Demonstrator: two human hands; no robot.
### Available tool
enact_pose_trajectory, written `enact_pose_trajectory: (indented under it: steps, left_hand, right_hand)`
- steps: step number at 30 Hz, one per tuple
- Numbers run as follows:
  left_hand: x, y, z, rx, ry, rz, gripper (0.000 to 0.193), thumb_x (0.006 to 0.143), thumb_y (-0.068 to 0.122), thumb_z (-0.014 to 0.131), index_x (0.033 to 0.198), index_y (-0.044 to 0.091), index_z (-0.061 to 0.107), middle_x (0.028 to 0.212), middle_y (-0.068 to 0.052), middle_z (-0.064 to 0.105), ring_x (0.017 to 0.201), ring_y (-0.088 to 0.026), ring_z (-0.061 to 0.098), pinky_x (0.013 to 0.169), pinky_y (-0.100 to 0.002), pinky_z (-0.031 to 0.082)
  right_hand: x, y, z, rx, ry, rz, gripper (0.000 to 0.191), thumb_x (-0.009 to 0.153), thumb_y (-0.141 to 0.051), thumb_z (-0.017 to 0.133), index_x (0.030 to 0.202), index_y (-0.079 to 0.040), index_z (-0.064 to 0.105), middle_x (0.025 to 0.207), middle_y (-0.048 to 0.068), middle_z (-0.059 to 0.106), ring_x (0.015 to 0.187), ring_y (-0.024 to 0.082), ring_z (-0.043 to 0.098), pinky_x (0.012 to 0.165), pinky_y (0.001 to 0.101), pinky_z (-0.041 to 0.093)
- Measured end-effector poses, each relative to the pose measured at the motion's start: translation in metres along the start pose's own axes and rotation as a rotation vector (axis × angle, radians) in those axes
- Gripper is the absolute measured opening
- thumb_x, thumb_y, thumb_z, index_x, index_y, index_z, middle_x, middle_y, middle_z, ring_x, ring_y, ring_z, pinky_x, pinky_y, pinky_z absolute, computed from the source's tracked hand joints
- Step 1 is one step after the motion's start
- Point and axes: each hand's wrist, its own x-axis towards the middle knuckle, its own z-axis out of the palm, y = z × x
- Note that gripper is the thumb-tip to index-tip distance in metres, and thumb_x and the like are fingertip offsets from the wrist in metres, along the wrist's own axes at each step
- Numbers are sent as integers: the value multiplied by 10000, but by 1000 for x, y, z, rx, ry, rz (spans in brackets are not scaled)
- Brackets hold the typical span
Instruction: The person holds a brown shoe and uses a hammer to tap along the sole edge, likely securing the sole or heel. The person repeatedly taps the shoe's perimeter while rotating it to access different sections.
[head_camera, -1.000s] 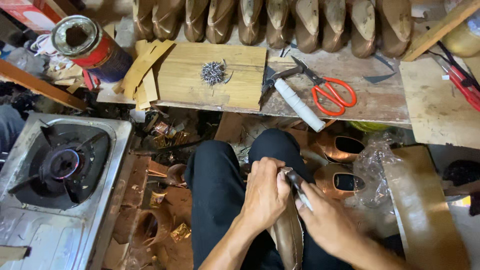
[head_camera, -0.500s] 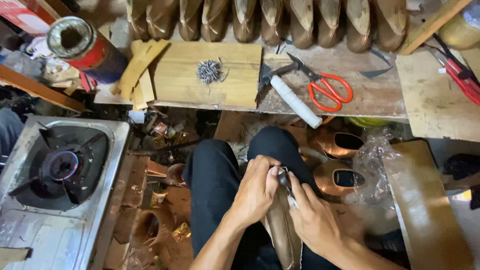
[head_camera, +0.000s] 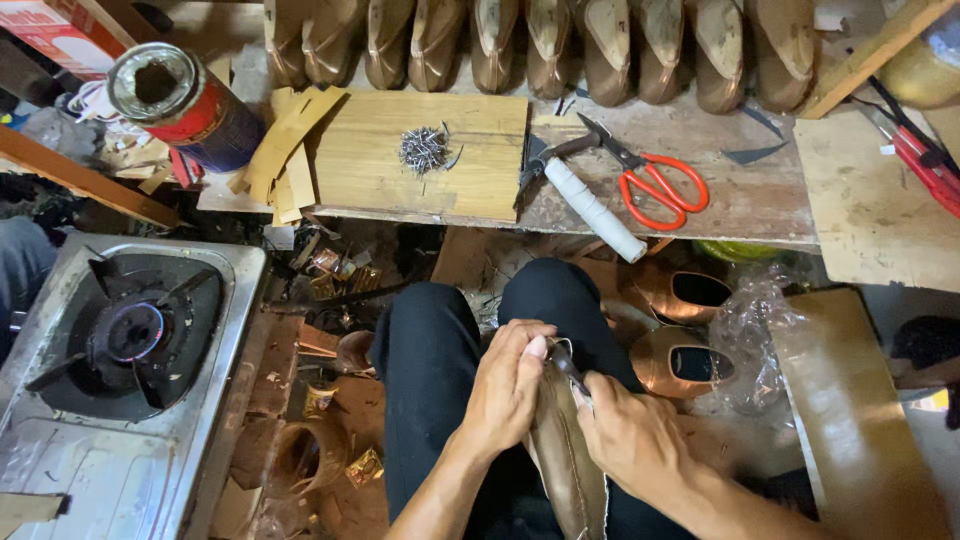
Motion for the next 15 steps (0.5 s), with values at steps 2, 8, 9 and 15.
enact_pose_trajectory:
  steps: [2, 8, 9, 15]
  left_hand:
    - [2, -9, -4, -119, 8, -28, 407, 1086, 250, 380, 1139, -38, 664, 1098, -170, 694, 1047, -279, 680, 949, -377, 515]
    - [11, -32, 4, -225, 122, -238, 499, 1100, 357, 379, 1018, -34, 677, 942, -110, 717, 917, -184, 673, 881, -324, 531]
    - [12, -34, 6, -236, 134, -269, 495, 1095, 355, 380, 1014, -30, 680, 940, -113, 719, 906, -188, 678, 867, -326, 535]
    - [14, -36, 10, -157, 163, -218, 473, 1103, 320, 377, 970, -28, 669, 918, -122, 701, 887, -214, 689, 847, -337, 539]
  right_hand:
    - [4, 0, -14, 107, -78, -4, 190, 925, -208, 600, 992, -30, 597, 785, 188, 706, 648, 388, 702, 570, 481, 535]
    - [-12, -31, -81, 670, 242, -40, 310, 950, -218, 663, 1161, 8, 675, 791, 154, 700, 598, 259, 724, 553, 358, 594]
    - [-10, -33, -83, 780, 336, 40, 347, 947, -231, 694, 1196, 10, 675, 794, 154, 684, 571, 246, 715, 543, 342, 608]
    - [29, -19, -53, -46, -318, 99, 299, 992, -348, 640, 979, -49, 660, 683, 111, 697, 630, 254, 692, 605, 394, 533]
